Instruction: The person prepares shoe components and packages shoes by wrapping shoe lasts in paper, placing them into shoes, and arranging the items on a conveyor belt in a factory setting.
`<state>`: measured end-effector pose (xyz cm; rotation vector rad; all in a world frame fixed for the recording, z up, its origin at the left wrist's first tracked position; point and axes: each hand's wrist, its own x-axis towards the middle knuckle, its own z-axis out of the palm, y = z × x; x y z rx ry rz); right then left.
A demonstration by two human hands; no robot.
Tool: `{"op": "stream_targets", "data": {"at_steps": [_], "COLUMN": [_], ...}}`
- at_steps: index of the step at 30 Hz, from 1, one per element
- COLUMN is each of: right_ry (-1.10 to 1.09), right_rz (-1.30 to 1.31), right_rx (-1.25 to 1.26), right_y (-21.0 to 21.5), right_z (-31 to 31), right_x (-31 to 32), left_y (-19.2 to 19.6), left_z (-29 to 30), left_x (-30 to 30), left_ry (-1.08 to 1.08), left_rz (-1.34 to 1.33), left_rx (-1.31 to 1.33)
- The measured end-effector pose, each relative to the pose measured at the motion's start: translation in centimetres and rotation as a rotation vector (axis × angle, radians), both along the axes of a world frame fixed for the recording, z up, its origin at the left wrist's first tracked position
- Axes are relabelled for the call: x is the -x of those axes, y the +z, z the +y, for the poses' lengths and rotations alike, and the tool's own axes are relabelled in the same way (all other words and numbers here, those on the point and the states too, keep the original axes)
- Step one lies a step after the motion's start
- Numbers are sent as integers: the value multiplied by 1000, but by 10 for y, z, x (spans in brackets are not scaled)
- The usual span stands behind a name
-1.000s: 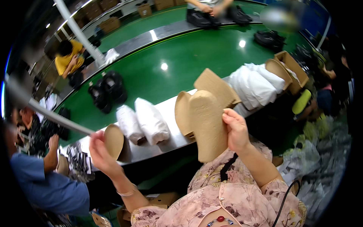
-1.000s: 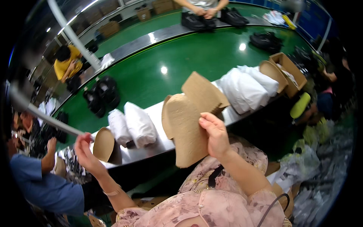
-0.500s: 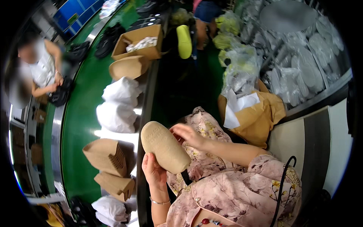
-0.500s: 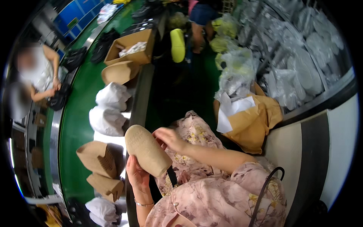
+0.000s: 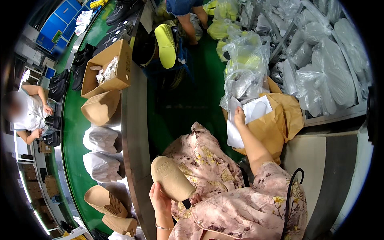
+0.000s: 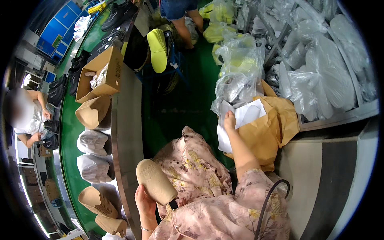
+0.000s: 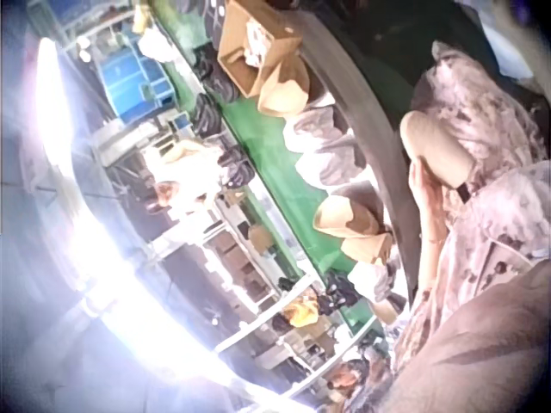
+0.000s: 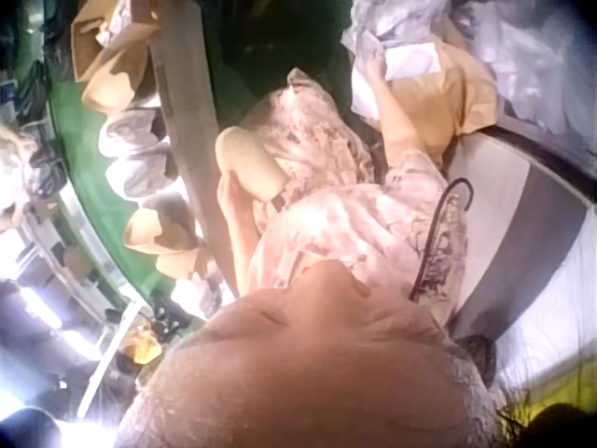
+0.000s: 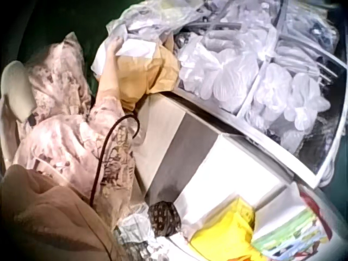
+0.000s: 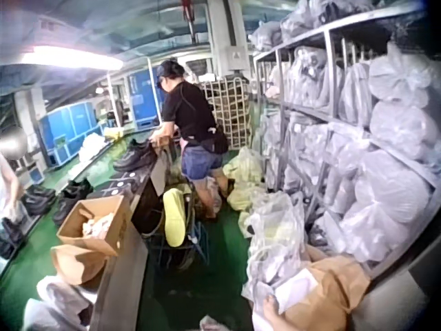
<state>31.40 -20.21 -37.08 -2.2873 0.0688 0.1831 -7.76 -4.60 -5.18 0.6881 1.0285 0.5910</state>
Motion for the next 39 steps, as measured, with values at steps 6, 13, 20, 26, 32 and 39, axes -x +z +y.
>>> {"op": "stream_targets", "data": {"at_steps": [6,13,20,26,32,39], "right_ry": [80,359,-102,-123,433,1004], "right_rz": [174,-215,-299,113,-465,-559], "right_rx": [458,310,673,513,32,-171], "right_y": [0,15,103,73,163,307], "right_z": [9,-39,-99,-140,-65,41], "right_x": [18,10,-23,-34,-4,154], "left_y": [-10,-15,-16,-21,-22,-64], "left_z": [5,12,17,18,20,22], "left_x": [-21,-58,-64,-59,-71,-104], "left_ry": [-9,-93,-163,-204,-164,-229], "left_rz": [54,94,73,38,51,-90], "left_rx": [39,47,31,16,-46,5]}}
